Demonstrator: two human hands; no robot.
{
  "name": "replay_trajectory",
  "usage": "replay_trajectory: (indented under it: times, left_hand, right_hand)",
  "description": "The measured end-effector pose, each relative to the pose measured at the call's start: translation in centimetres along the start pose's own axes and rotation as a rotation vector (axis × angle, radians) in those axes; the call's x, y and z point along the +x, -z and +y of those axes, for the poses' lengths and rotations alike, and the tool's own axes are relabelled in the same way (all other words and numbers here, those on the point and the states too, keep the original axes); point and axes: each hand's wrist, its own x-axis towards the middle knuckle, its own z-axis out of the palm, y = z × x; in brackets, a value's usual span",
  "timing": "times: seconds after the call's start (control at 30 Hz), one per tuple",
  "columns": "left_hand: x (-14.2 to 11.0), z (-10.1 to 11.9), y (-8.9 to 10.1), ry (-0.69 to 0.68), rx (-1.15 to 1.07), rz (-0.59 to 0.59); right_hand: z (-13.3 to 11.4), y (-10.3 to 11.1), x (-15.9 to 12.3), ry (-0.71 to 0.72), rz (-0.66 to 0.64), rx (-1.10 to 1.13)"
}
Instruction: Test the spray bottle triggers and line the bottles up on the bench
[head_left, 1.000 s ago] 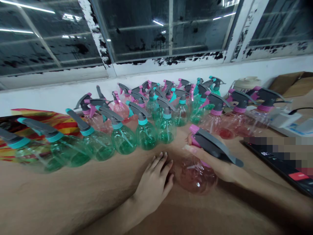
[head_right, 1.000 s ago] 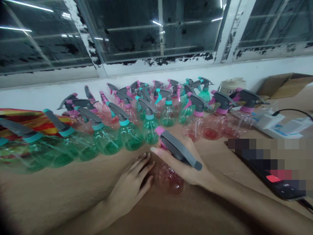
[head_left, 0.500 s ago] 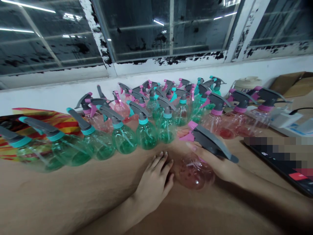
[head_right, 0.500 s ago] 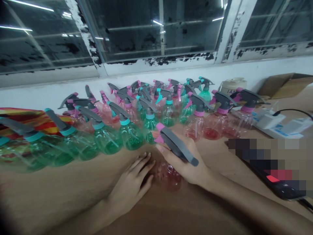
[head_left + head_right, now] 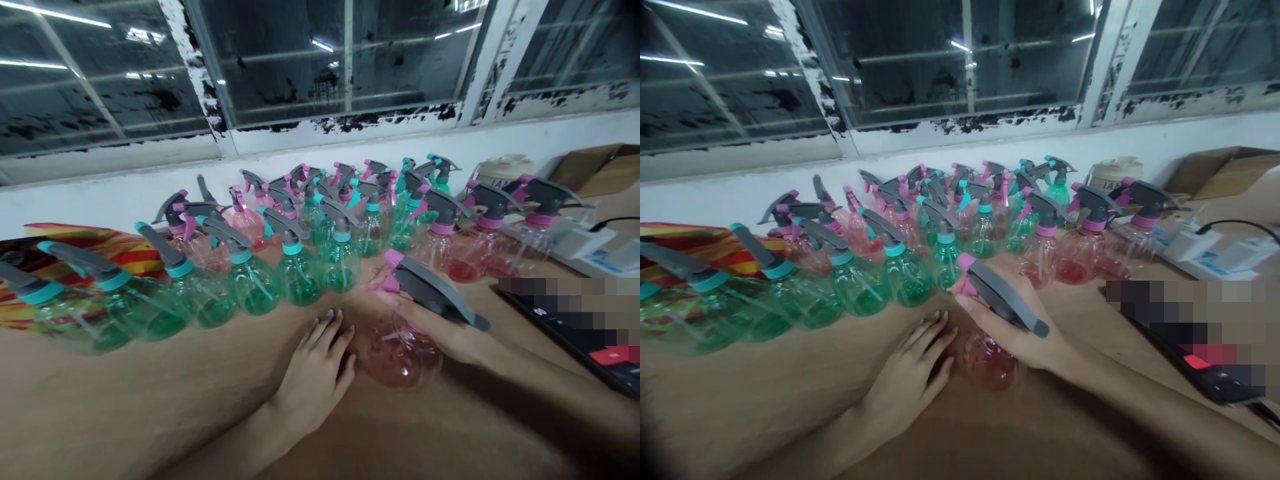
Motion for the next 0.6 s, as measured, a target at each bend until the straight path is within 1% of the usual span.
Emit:
replay_trajectory:
  times: [0.2, 0.3, 0.4, 0.47, 0.6]
  left_hand:
    - [0.0, -0.1, -0.1, -0.008, -0.008, 0.016]
    - [0.0, 0.0, -0.1, -0.003, 0.005, 0.001]
    - [0.1, 0.0, 0.0, 0.001, 0.009, -0.01]
    - [0.0, 0.0, 0.0, -0.002, 0.006, -0.008]
    - [0.0, -0.1, 0.0, -0.006, 0.006, 0.002]
  right_hand:
    - [0.6, -0.2, -0.4, -0.039, 0.102, -0.069]
    - [0.4, -0.1, -0.4, -0.078, 0.079, -0.041]
    - [-0.2, 0.0, -0.2, -0.066, 0.005, 0.066]
    - [-0.7, 0.0, -0.2, -0.066, -0.02, 0.113]
    - [-1.0, 0.0, -0.2, -0.051, 0.027, 0.091]
